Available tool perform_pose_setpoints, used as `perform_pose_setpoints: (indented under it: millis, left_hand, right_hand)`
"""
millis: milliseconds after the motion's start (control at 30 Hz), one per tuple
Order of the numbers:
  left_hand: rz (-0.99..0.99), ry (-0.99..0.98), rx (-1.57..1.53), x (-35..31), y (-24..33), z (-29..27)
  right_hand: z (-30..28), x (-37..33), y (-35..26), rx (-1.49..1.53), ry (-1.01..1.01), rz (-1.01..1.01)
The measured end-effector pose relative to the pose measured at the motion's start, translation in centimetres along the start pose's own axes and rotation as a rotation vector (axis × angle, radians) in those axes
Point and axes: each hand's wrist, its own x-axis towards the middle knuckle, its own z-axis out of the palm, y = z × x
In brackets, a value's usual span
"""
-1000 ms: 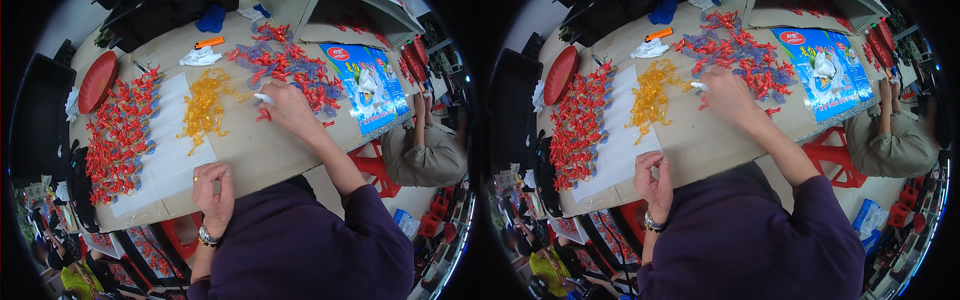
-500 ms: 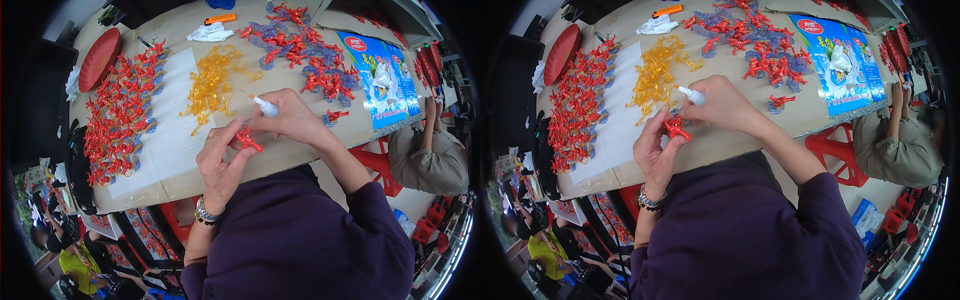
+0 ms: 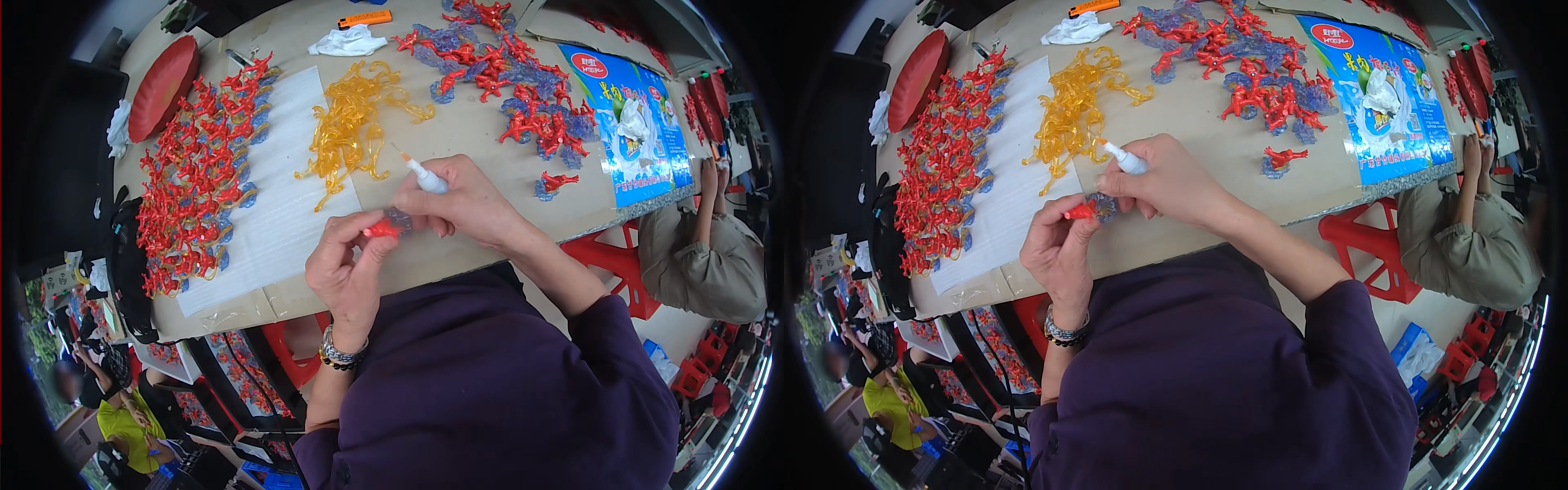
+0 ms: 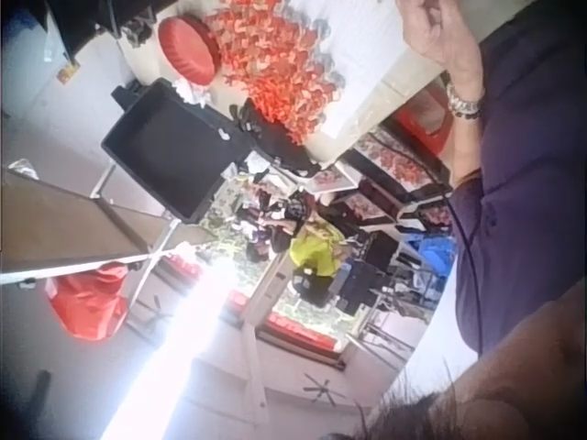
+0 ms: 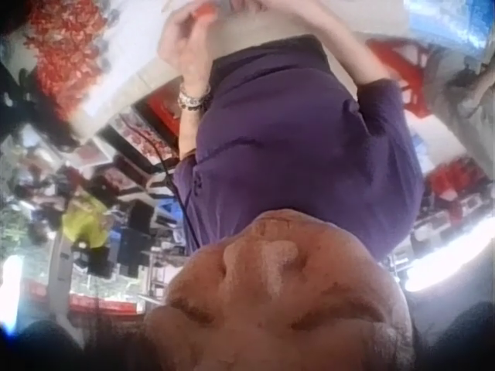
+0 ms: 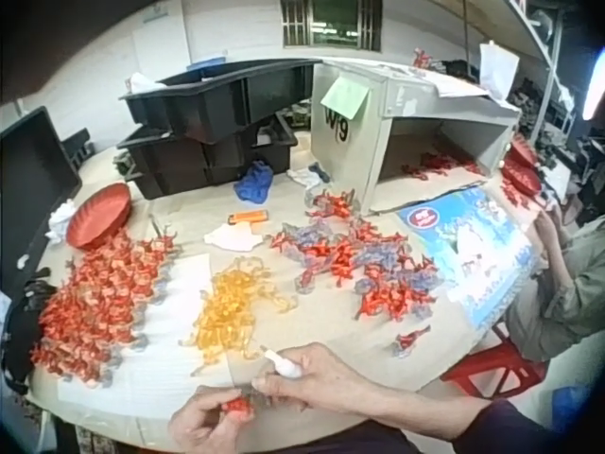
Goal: The person applies glue from a bottle onto plastic toy figures and accessories, attaching the pieces onto bases by hand to assemble the figures.
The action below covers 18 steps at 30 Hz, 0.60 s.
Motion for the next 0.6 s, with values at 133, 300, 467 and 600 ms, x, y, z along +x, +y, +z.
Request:
perform_pose_setpoints:
  millis: [133,300,467,600]
  left_hand:
    - [-0.289,0.253,-0.352,0.0,0.4,0.8]
    - [-0.411,0.324,-0.517,0.4,0.7,0.0]
    - [-0.508,0.303,-0.698,1.2,1.6,-0.3]
    - [-0.497,0.319,-0.703,0.8,0.6,-0.8]
  right_hand:
    - [0.1,-0.1,0.6,0.012,0.017,-0.098]
    - [-0.3,-0.7,1.1,-0.117,0.036,-0.273]
    - [-0.8,-1.3,1.9,-0.190,0.086,-0.351]
    - [-1.0,-2.0,1.4,-0.468,0.184,-0.557]
